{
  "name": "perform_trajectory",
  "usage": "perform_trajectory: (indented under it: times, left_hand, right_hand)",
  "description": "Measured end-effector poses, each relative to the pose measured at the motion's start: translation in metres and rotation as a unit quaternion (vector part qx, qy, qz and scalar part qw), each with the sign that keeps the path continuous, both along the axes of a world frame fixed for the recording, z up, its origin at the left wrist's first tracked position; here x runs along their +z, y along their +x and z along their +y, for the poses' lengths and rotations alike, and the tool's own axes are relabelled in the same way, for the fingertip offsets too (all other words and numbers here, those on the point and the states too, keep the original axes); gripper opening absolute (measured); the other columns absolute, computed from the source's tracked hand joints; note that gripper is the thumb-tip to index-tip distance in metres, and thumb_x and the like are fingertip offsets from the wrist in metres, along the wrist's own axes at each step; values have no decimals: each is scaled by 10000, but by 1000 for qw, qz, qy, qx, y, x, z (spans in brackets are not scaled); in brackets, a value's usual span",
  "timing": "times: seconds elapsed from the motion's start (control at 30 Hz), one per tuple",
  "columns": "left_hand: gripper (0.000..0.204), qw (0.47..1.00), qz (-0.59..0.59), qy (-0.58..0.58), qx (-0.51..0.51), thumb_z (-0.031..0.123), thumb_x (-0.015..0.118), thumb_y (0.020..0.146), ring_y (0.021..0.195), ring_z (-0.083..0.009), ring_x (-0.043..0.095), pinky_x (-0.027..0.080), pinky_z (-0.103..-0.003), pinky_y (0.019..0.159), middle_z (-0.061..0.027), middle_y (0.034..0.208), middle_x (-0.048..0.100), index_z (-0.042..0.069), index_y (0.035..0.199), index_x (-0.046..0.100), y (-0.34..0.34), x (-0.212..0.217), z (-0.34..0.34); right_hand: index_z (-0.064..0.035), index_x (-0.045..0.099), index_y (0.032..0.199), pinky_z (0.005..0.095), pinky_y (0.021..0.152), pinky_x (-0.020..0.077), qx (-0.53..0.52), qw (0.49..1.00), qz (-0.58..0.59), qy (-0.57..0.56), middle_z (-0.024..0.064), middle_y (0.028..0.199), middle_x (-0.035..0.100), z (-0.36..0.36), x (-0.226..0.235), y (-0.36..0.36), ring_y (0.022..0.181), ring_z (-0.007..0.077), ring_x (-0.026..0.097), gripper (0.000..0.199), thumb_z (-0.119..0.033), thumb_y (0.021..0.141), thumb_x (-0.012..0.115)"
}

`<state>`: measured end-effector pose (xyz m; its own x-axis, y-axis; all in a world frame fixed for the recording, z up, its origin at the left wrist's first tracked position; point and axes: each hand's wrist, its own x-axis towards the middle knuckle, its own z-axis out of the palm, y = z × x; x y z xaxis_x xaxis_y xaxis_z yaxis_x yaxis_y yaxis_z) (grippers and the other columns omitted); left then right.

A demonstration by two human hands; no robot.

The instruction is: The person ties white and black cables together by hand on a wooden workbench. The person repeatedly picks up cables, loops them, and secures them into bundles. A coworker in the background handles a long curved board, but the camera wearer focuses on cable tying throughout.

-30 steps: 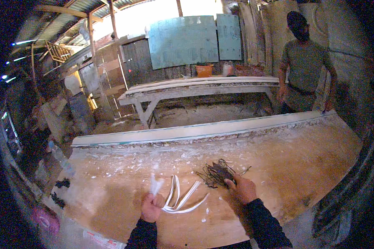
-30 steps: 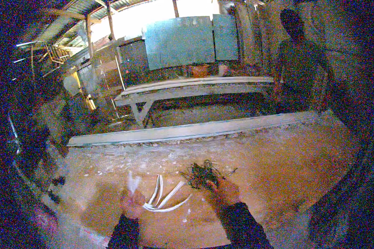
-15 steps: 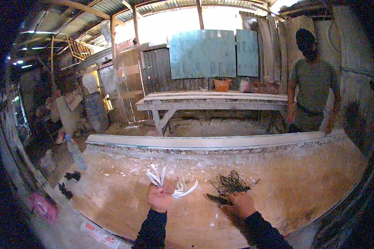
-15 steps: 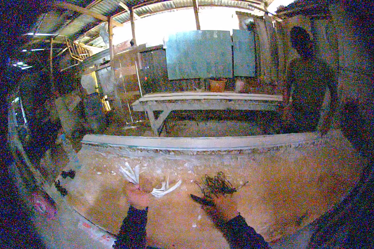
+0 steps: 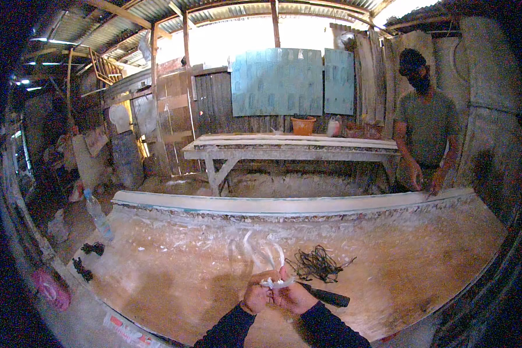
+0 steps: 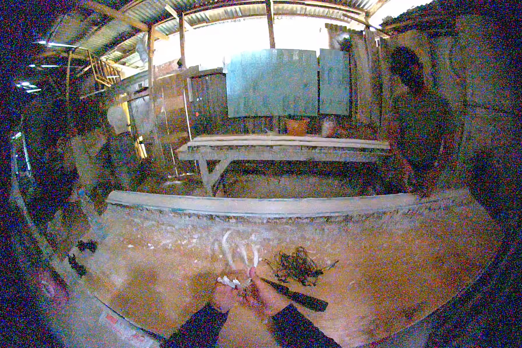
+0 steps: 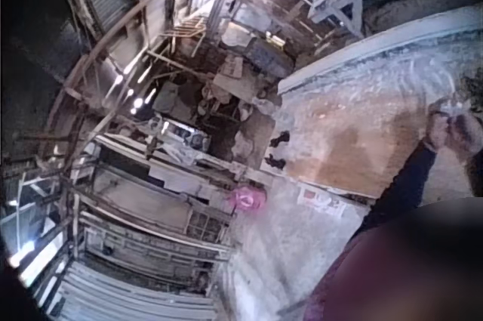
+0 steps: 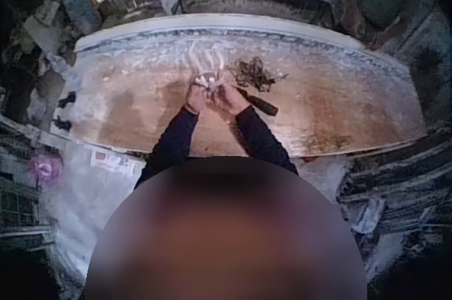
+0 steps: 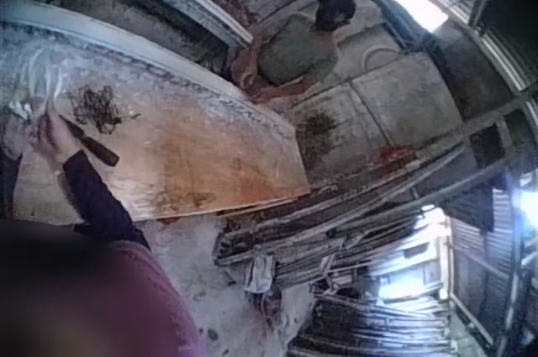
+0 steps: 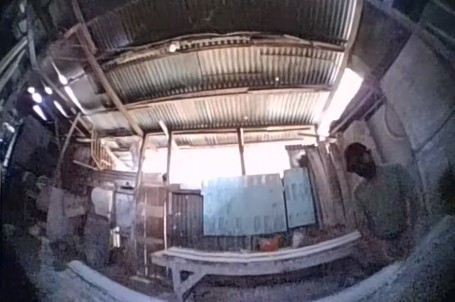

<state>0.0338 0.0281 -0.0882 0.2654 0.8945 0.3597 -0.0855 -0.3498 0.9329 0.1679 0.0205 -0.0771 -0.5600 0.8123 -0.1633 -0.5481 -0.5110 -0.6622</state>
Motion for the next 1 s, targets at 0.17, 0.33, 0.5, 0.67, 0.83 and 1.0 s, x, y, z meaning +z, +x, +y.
perform_trajectory:
  times: [0.17, 0.33, 0.5, 0.67, 0.83, 1.0]
  left_hand:
    - [415, 963, -223, -134, -72, 319, 554, 720, 795, -171, 539, 457, -258, 636, -77, 906, 560, 31, 1016, 513, 20, -26, -4]
    - [399, 967, -169, -103, -161, 323, 525, 726, 845, -179, 518, 453, -274, 651, -82, 827, 563, 8, 972, 535, 12, -29, 14]
    - [357, 971, -176, 139, -79, 313, 425, 768, 696, -154, 472, 384, -261, 642, -84, 751, 530, 2, 872, 565, 12, 6, 14]
    - [380, 991, -57, -23, 117, 363, 425, 814, 703, -150, 491, 386, -261, 705, -47, 747, 528, 11, 835, 568, 0, 50, 22]
    - [432, 975, 142, -169, -35, 383, 449, 840, 846, -150, 521, 406, -271, 758, -84, 939, 569, -6, 1005, 542, -8, 75, 0]
    - [381, 976, -36, -172, -128, 251, 441, 864, 878, -142, 524, 412, -257, 781, -107, 956, 573, -9, 1142, 450, -6, 82, -3]
  right_hand:
    - [-64, 507, 900, 216, 507, 418, -16, 998, 66, 0, 5, 783, 540, -2, -9, 9, 652, 102, 512, 272, -307, 876, 387]
    - [-47, 514, 921, 211, 597, 424, -86, 992, 69, 57, 14, 841, 540, -8, 1, 7, 735, 113, 531, 197, -213, 862, 426]
    - [-89, 460, 748, 236, 656, 374, -163, 978, -71, 112, 9, 709, 461, -5, 4, 0, 696, 115, 470, 235, -283, 872, 413]
    - [-98, 424, 734, 242, 647, 368, -89, 978, -103, 158, 16, 688, 442, -3, -4, 0, 680, 131, 449, 256, -310, 875, 401]
    - [-94, 417, 729, 248, 609, 352, -43, 986, -90, 135, 5, 655, 409, -12, 0, -9, 625, 136, 413, 247, -285, 883, 387]
    - [-91, 411, 741, 249, 591, 345, 6, 995, -68, 72, -1, 636, 390, -21, 7, -14, 601, 137, 394, 220, -252, 888, 383]
